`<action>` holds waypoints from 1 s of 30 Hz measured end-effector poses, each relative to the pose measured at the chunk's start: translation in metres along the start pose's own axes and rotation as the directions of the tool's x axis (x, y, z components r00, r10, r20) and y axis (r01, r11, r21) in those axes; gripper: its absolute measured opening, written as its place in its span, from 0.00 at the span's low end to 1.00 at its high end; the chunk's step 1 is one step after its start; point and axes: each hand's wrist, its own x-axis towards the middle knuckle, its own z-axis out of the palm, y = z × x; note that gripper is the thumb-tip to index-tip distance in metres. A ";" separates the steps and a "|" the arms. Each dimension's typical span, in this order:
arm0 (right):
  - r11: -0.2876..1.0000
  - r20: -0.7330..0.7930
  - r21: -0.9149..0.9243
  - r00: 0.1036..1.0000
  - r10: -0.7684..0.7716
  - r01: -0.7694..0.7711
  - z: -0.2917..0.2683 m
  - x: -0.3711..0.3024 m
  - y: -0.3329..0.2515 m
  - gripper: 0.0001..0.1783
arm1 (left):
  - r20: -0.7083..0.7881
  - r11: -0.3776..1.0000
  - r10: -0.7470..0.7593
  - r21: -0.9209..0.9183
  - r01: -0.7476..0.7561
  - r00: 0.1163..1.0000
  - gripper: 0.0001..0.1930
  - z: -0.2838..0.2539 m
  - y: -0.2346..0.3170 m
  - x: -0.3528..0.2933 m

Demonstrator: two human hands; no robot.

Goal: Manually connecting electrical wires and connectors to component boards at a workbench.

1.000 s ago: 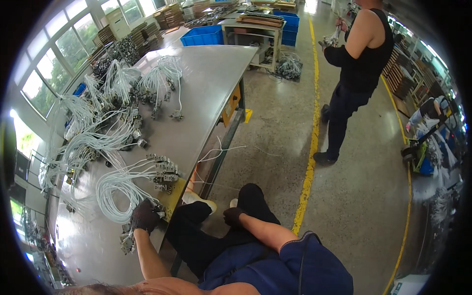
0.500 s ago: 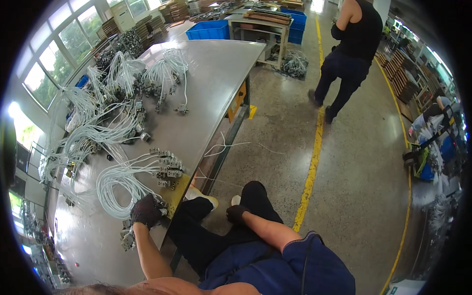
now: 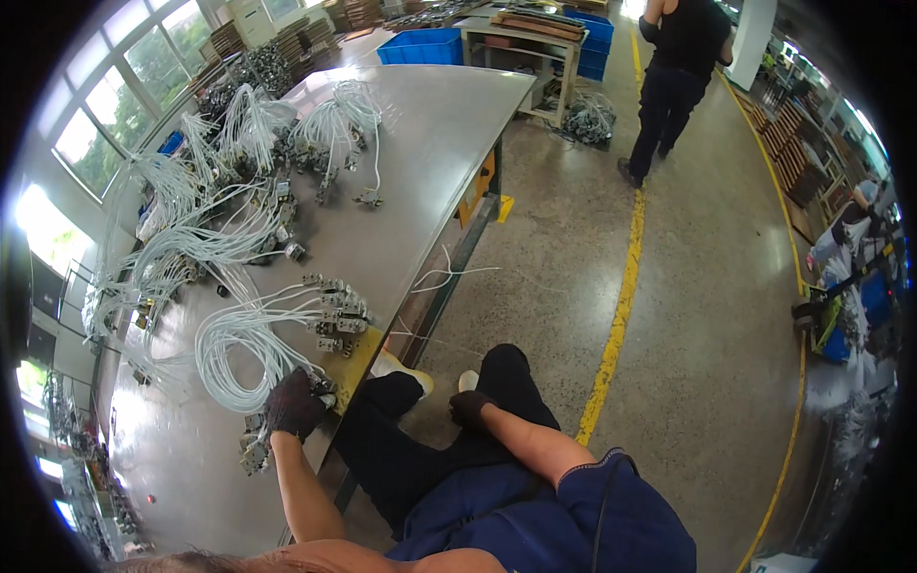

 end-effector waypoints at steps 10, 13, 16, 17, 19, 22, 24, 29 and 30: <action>0.992 0.059 -0.115 0.997 -0.041 0.048 -0.016 -0.009 -0.002 0.11 | -0.044 0.999 -0.020 -0.032 0.019 0.999 0.21 0.007 -0.005 -0.001; 0.991 0.015 0.116 0.998 0.062 -0.064 -0.024 -0.015 -0.002 0.11 | -0.032 0.999 -0.030 -0.029 0.029 0.999 0.24 0.005 -0.004 -0.002; 0.994 -0.045 0.100 0.998 0.041 -0.036 -0.026 -0.018 -0.001 0.12 | -0.037 0.999 -0.043 -0.011 0.043 0.998 0.23 0.003 -0.003 -0.003; 0.994 -0.042 0.103 0.998 0.037 -0.032 -0.025 -0.017 0.000 0.12 | -0.047 0.999 -0.048 -0.005 0.048 0.998 0.22 0.003 -0.003 -0.004; 1.000 -0.043 0.019 0.999 -0.009 0.010 -0.019 -0.015 0.000 0.12 | -0.041 0.999 -0.048 -0.001 0.048 0.998 0.21 0.003 -0.003 -0.004; 1.000 0.058 -0.024 0.998 0.014 -0.013 -0.010 -0.008 -0.002 0.09 | -0.062 0.999 -0.039 0.007 0.039 0.997 0.20 0.003 -0.006 -0.003; 0.958 0.045 0.223 0.984 0.175 -0.181 -0.006 -0.005 -0.005 0.09 | -0.076 1.000 -0.024 0.008 0.024 0.997 0.20 0.006 -0.008 -0.002; 0.936 0.162 0.238 0.961 0.226 -0.260 -0.008 -0.004 -0.005 0.09 | -0.083 0.999 -0.028 0.022 0.030 0.996 0.21 0.009 -0.011 -0.001; 0.993 0.112 0.055 0.989 0.095 -0.102 -0.009 -0.005 -0.004 0.09 | -0.082 1.000 -0.013 0.012 0.014 0.997 0.21 0.009 -0.012 -0.001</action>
